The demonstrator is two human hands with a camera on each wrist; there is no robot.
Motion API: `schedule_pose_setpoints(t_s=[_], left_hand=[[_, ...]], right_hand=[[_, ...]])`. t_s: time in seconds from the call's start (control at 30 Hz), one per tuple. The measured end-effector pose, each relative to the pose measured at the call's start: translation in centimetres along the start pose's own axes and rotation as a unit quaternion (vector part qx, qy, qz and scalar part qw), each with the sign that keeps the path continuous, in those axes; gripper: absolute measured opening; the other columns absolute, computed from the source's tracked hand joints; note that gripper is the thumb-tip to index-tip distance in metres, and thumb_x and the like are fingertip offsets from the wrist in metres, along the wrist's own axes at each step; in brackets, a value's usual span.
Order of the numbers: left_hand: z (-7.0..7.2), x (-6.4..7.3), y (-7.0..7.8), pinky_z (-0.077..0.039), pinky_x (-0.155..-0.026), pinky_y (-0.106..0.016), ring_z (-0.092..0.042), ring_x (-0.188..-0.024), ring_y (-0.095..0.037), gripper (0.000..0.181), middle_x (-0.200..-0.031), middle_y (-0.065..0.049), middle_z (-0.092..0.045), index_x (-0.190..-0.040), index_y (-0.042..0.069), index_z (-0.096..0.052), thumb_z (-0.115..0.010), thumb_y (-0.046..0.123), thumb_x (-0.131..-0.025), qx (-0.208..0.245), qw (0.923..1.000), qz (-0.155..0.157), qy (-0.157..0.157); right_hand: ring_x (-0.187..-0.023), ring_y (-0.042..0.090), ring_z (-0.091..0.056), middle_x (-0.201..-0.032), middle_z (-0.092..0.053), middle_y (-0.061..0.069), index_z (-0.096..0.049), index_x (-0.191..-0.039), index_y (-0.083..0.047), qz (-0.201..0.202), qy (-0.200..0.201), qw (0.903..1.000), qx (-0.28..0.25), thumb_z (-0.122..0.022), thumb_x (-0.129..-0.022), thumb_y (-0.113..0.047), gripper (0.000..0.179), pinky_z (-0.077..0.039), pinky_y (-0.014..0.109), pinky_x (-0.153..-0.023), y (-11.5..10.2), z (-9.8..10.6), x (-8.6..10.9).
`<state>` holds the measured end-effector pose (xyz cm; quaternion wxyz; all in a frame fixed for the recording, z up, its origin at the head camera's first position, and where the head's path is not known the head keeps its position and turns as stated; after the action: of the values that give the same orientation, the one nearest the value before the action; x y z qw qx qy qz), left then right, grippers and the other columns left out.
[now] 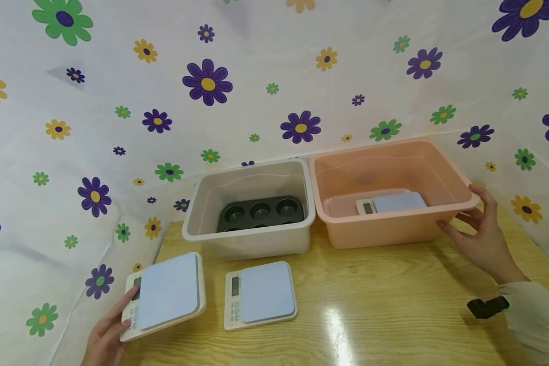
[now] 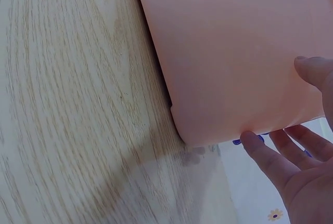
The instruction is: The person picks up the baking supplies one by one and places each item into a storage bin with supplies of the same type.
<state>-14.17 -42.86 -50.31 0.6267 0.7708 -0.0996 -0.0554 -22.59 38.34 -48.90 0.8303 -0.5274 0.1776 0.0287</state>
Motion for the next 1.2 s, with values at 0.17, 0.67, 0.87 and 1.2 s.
schedule_pose_setpoints(t_s=[0.17, 0.67, 0.87, 1.2], left_hand=[[-1.9, -0.7, 1.8, -0.057, -0.110, -0.027, -0.064, -0.138, -0.003, 0.064, -0.164, 0.024, -0.041, -0.173, 0.018, -0.030, -0.031, -0.005, -0.114, -0.011, 0.9995, -0.029, -0.001], [-7.7, -5.0, 4.9, -0.055, -0.114, -0.030, -0.061, -0.144, -0.008, 0.066, -0.186, -0.002, 0.016, -0.174, 0.016, -0.026, -0.030, -0.007, -0.113, 0.064, 0.9966, -0.050, -0.018], [-9.8, -6.6, 5.6, -0.052, -0.116, -0.026, -0.059, -0.144, -0.003, 0.066, -0.183, -0.007, 0.027, -0.174, 0.012, -0.023, -0.032, -0.010, -0.112, 0.075, 0.9951, -0.062, -0.016], [-12.8, -9.2, 6.1, -0.053, -0.114, -0.026, -0.061, -0.146, -0.010, 0.066, -0.182, -0.012, 0.027, -0.174, 0.008, -0.020, -0.034, -0.010, -0.112, 0.079, 0.9911, -0.101, -0.035]], right_hand=[[-0.116, -0.019, -0.050, -0.164, -0.043, 0.009, -0.010, -0.173, -0.032, -0.003, 0.003, 1.0000, 0.000, -0.073, -0.099, 0.008, 0.105, -0.052, 0.000, -0.081, 0.1, 0.0, 0.1], [-0.116, -0.021, -0.048, -0.167, -0.043, 0.014, -0.009, -0.173, -0.032, -0.009, 0.006, 0.9999, 0.011, -0.074, -0.100, 0.004, 0.104, -0.051, -0.001, -0.082, 0.2, 0.1, 0.2], [-0.116, -0.021, -0.048, -0.160, -0.046, 0.012, -0.009, -0.173, -0.034, -0.013, 0.005, 0.9998, 0.012, -0.074, -0.100, 0.003, 0.105, -0.050, -0.002, -0.082, 0.1, 0.1, 0.3], [-0.115, -0.022, -0.046, -0.172, -0.033, 0.022, -0.008, -0.173, -0.034, -0.020, 0.007, 0.9997, 0.015, -0.073, -0.101, 0.001, 0.103, -0.051, -0.002, -0.080, 0.2, -0.1, 0.3]])
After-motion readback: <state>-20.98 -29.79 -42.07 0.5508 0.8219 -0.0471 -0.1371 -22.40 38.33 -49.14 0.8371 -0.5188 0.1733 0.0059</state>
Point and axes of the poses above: each hand's wrist, its own x-axis away from the middle knuckle, its own z-axis out of the back of the hand, y = z × x, the point moved 6 cm from there along -x, towards the middle knuckle
